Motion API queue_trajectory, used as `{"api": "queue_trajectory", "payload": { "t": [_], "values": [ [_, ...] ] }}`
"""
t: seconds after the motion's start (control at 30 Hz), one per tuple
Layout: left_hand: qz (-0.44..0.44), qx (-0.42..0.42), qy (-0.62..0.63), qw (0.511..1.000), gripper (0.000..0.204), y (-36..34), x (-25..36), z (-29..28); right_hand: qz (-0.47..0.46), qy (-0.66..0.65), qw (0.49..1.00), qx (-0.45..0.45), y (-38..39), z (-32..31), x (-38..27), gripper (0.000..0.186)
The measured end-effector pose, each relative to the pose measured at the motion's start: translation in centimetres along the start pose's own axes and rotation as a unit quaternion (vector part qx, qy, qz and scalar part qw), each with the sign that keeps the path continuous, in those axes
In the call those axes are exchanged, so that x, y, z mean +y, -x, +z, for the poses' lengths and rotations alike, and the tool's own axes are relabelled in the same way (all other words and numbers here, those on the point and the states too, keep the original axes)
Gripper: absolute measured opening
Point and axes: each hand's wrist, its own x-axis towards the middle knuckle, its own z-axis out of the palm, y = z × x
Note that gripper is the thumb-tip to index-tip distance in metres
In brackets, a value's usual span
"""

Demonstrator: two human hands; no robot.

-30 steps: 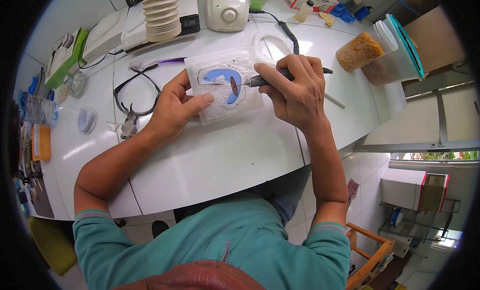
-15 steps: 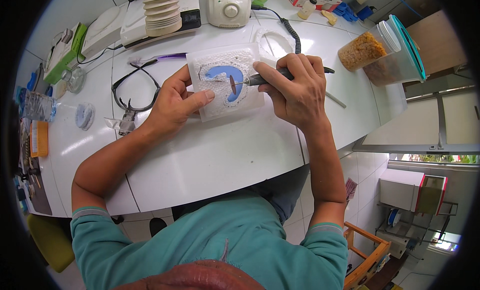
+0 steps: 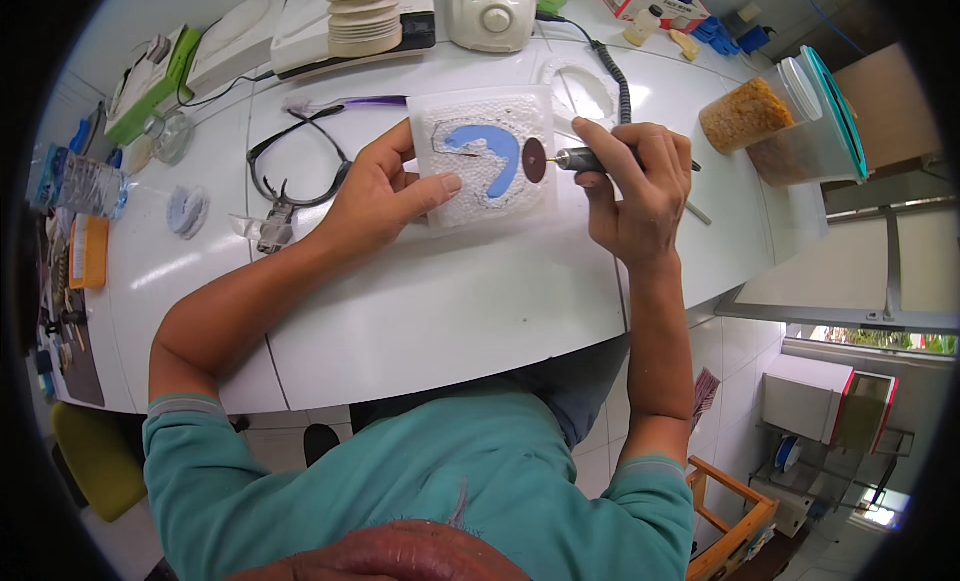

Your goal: The person holds a dental cast model base on a shallow tray, using an electric dental micromotor handpiece equipped with a rotary abrasive disc to trim the margins and smooth edges of a blue impression tray material. The person repeatedly applies the rotary disc along various edges of the model, wipes away particles with hands, turns the model over to examine different angles, and also cuts away excess material using a manual dental utility tool.

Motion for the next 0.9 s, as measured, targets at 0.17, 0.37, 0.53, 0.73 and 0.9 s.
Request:
{"api": "queue_trajectory", "payload": {
  "t": [0.17, 0.37, 0.53, 0.73, 0.9],
  "values": [
    [0.040, -0.023, -0.012, 0.999, 0.061, -0.9, -0.5, 0.6, 0.017, 0.014, 1.000, 0.009, 0.9, -0.8, 0.4, 0.040],
    [0.001, 0.012, 0.002, 1.000, 0.058, 0.1, 0.3, 0.5, 0.007, 0.005, 1.000, -0.009, 0.6, 0.2, -0.1, 0.044],
    [0.000, 0.017, 0.016, 1.000, 0.063, -0.3, 0.2, 0.7, 0.044, 0.014, 0.998, 0.032, 1.2, -0.4, 0.7, 0.046],
    [0.040, 0.020, 0.026, 0.999, 0.061, -0.4, -0.9, 0.3, 0.088, -0.008, 0.992, 0.095, 2.0, -0.7, 1.3, 0.054],
    [0.046, 0.012, 0.039, 0.998, 0.061, -0.3, -1.0, 0.0, 0.084, -0.007, 0.992, 0.094, 2.0, -0.9, 1.4, 0.055]
  ]
}}
